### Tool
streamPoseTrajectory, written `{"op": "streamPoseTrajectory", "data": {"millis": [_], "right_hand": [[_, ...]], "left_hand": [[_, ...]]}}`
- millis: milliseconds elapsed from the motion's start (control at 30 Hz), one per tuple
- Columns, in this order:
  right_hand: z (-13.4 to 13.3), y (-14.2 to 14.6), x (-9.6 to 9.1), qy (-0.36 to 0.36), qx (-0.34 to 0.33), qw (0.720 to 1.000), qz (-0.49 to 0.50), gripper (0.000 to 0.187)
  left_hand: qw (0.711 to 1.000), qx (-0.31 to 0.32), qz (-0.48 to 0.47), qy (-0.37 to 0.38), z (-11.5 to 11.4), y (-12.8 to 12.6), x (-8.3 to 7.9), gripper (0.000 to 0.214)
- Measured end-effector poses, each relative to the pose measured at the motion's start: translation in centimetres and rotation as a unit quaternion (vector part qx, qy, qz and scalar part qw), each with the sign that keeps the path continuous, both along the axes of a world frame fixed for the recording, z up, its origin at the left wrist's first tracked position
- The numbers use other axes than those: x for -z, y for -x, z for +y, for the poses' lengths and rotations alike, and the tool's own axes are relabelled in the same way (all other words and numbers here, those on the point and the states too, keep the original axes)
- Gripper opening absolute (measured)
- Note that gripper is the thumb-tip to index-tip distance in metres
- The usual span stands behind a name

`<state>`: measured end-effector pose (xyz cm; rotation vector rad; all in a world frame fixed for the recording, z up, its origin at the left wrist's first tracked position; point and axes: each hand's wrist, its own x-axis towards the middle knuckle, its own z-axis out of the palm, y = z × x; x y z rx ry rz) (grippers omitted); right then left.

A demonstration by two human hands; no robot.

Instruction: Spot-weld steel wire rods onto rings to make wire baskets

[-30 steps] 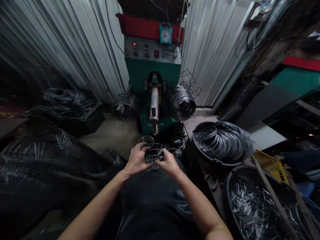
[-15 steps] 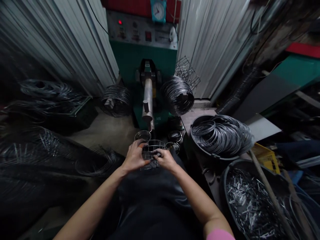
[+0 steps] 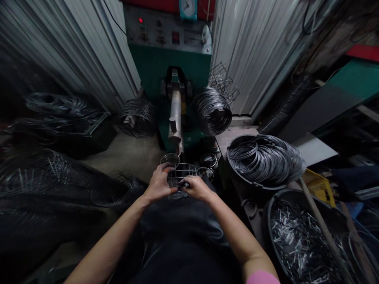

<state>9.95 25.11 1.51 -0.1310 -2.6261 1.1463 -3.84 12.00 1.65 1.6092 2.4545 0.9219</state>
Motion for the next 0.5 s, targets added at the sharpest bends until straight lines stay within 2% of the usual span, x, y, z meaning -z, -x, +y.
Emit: {"op": "streamPoseTrajectory", "data": {"millis": [167,500], "right_hand": [[0.1,0.4,0.0,-0.028,-0.002,0.999,0.020,0.015],[0.7,2.5,-0.4,-0.094,0.016,0.995,0.023,0.013]], "left_hand": [[1.000,0.003,-0.006,-0.025,0.2,0.7,0.5,0.064],[0.996,0.013,-0.034,-0.077,1.0,2.9,0.2,0.061]]}}
